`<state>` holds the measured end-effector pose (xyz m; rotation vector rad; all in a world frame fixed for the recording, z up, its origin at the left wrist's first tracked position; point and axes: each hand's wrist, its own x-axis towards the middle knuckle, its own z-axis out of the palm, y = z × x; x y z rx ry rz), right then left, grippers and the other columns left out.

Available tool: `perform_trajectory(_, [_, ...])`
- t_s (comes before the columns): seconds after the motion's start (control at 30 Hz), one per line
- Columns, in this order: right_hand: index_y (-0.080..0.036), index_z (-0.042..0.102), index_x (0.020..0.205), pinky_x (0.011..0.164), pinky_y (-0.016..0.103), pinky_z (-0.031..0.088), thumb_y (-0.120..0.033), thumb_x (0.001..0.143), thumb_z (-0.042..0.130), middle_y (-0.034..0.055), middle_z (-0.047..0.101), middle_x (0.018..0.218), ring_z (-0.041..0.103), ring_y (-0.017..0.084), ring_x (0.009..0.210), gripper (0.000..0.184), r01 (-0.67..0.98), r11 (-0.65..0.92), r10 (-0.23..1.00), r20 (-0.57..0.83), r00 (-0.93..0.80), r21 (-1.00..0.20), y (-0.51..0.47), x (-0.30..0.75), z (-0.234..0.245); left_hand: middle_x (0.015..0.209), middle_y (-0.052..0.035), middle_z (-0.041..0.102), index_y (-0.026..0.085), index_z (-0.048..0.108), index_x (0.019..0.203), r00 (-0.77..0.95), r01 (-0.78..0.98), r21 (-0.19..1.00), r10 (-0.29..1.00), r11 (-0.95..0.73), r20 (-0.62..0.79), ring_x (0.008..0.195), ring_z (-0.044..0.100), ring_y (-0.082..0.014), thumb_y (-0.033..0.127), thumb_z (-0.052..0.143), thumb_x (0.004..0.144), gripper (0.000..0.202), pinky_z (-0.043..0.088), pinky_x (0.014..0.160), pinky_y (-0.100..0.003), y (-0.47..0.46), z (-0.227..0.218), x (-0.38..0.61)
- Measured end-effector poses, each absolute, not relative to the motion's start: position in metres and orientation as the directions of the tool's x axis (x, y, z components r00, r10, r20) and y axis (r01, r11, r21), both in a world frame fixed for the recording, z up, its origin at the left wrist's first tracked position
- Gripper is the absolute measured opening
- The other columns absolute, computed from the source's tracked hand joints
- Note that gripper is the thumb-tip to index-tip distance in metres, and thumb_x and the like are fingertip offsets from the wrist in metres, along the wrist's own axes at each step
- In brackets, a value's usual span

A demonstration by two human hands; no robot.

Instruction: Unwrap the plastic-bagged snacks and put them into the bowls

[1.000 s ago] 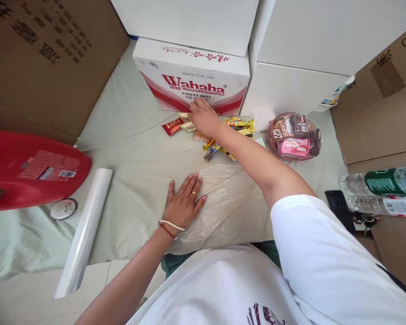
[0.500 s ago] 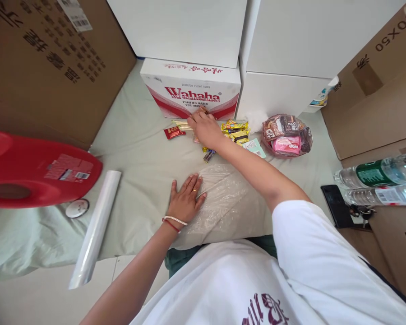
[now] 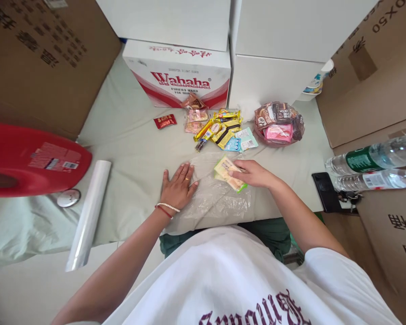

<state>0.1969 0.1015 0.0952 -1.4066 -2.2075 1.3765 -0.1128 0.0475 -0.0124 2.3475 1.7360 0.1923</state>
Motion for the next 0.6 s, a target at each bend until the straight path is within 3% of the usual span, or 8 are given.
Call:
perform_trajectory(0.17, [-0.016, 0.069, 0.098, 0.071, 0.026, 0.039, -0.049, 0.099, 0.056, 0.0026, 0.067, 0.088, 0.058, 0.018, 0.080, 0.035, 0.636, 0.301, 0.649, -0.336, -0.682, -0.710, 0.110, 0.155, 0.085, 0.173, -0.0120, 0.028, 0.022, 0.027, 0.167, 0.282, 0.941, 0.210, 0.958, -0.266, -0.050, 0.161, 0.028, -0.0310, 0.050, 0.024, 0.107, 0.066, 0.006, 0.128, -0.070, 0.048, -0.011, -0.110])
perform_trajectory(0.27, [-0.017, 0.070, 0.115, 0.081, 0.029, 0.042, -0.038, 0.101, 0.058, 0.0112, 0.071, 0.110, 0.063, 0.024, 0.101, 0.028, 0.745, 0.450, 0.694, -0.332, -0.639, -0.493, 0.105, 0.139, 0.077, 0.173, -0.0111, 0.027, 0.023, 0.028, 0.167, 0.268, 0.947, 0.199, 0.962, -0.252, -0.056, 0.161, 0.028, -0.0299, 0.049, 0.023, 0.107, 0.065, 0.006, 0.129, -0.069, 0.048, -0.011, -0.109])
perform_trajectory(0.37, [-0.017, 0.065, 0.131, 0.091, 0.034, 0.045, -0.035, 0.100, 0.063, 0.0158, 0.068, 0.125, 0.060, 0.029, 0.117, 0.036, 0.801, 0.507, 0.736, -0.323, -0.595, -0.320, 0.092, 0.134, 0.069, 0.173, -0.0113, 0.026, 0.021, 0.029, 0.167, 0.260, 0.951, 0.194, 0.963, -0.242, -0.070, 0.161, 0.027, -0.0284, 0.050, 0.024, 0.107, 0.066, 0.005, 0.129, -0.069, 0.048, -0.012, -0.108])
perform_trajectory(0.47, [-0.016, 0.058, 0.140, 0.094, 0.037, 0.046, -0.035, 0.099, 0.066, 0.0159, 0.066, 0.131, 0.057, 0.030, 0.122, 0.045, 0.814, 0.489, 0.756, -0.313, -0.575, -0.314, 0.081, 0.137, 0.060, 0.173, -0.0120, 0.026, 0.020, 0.030, 0.166, 0.254, 0.953, 0.191, 0.964, -0.236, -0.075, 0.162, 0.027, -0.0271, 0.050, 0.025, 0.107, 0.067, 0.003, 0.129, -0.068, 0.049, -0.013, -0.108])
perform_trajectory(0.6, [-0.016, 0.062, 0.133, 0.093, 0.036, 0.046, -0.032, 0.099, 0.067, 0.0140, 0.068, 0.122, 0.060, 0.027, 0.113, 0.039, 0.771, 0.452, 0.739, -0.295, -0.605, -0.449, 0.081, 0.149, 0.055, 0.173, -0.0123, 0.028, 0.020, 0.031, 0.166, 0.250, 0.953, 0.193, 0.966, -0.233, -0.067, 0.161, 0.028, -0.0268, 0.050, 0.025, 0.107, 0.067, 0.004, 0.129, -0.069, 0.049, -0.011, -0.108])
